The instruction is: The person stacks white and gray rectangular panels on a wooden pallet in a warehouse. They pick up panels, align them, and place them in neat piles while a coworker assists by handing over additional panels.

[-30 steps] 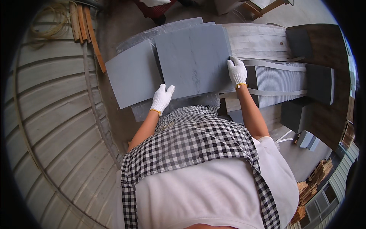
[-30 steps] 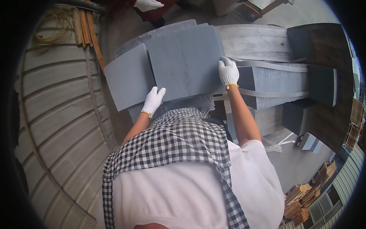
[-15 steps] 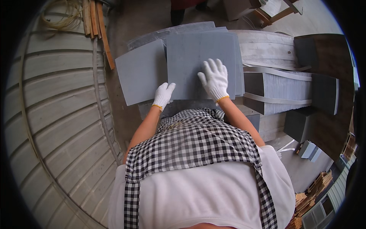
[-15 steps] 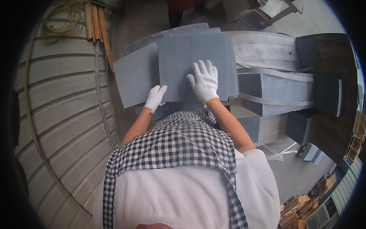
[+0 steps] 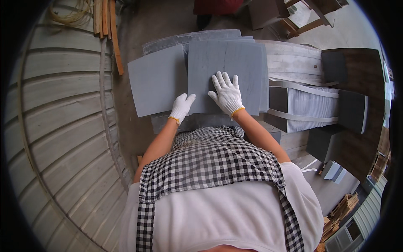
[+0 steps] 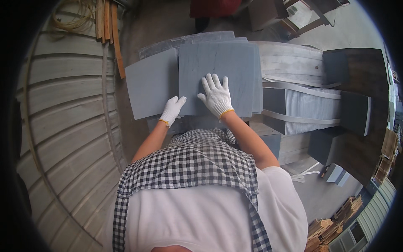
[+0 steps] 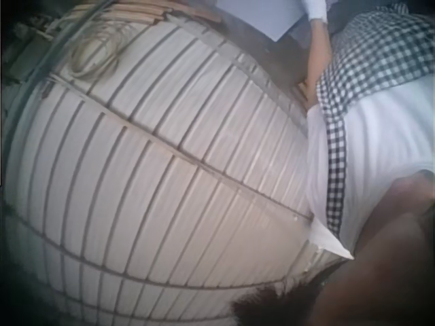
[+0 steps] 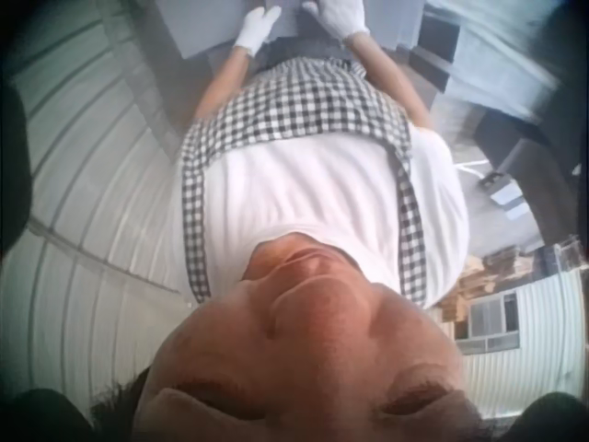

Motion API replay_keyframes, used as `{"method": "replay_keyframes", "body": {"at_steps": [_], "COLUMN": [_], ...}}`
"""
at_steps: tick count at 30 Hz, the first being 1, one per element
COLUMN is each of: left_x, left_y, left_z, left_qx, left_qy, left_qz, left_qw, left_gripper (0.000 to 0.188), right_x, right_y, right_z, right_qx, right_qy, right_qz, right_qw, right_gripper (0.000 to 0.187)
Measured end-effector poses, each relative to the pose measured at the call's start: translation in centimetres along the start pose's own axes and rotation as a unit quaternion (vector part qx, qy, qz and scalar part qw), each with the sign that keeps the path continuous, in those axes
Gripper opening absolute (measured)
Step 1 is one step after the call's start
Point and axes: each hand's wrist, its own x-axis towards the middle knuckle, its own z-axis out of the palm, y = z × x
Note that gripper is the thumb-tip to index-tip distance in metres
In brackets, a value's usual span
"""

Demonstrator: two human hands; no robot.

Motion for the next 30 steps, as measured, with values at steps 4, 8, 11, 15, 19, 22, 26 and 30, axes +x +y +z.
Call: {"method": "replay_keyframes", "body": {"at_steps": [4,8,11,15,19,22,26,30], "left_x": [0.9,1.2,2.0,2.7,2.3,1.4,1.5,1.2], "left_y": [0.5,2.5,1.8,1.8,1.9,3.7,4.8,5.3], "left_z": [0.6,0.5,0.8,0.7,1.0,-0.2,-2.0,-2.2], "left_qx": [0.026,0.012,-0.044,0.000,-0.012,-0.074,-0.098,-0.130], "left_qy": [0.060,0.075,0.069,0.044,0.058,0.049,0.046,0.013], "left_qz": [0.065,0.040,0.016,0.003,0.008,0.002,0.007,-0.020], "left_qw": [0.996,0.996,0.996,0.999,0.998,0.996,0.994,0.991], "left_gripper": [0.058,0.059,0.060,0.062,0.060,0.056,0.055,0.048], "right_x": [2.8,6.2,4.0,-6.0,-14.9,-17.2,-12.4,-7.3], "right_y": [0.7,2.9,6.4,12.7,13.8,14.2,12.9,11.2], "right_z": [0.6,1.1,-1.2,0.7,0.3,1.2,-3.4,-3.4], "right_qx": [-0.017,0.023,0.253,0.443,0.522,0.531,0.623,0.578], "right_qy": [0.044,0.064,0.144,0.244,0.224,0.132,-0.027,0.010], "right_qz": [-0.003,-0.005,0.056,0.411,0.526,0.518,0.525,0.548], "right_qw": [0.999,0.998,0.955,0.758,0.633,0.658,0.580,0.604], "right_gripper": [0.060,0.050,0.040,0.042,0.039,0.039,0.058,0.069]}}
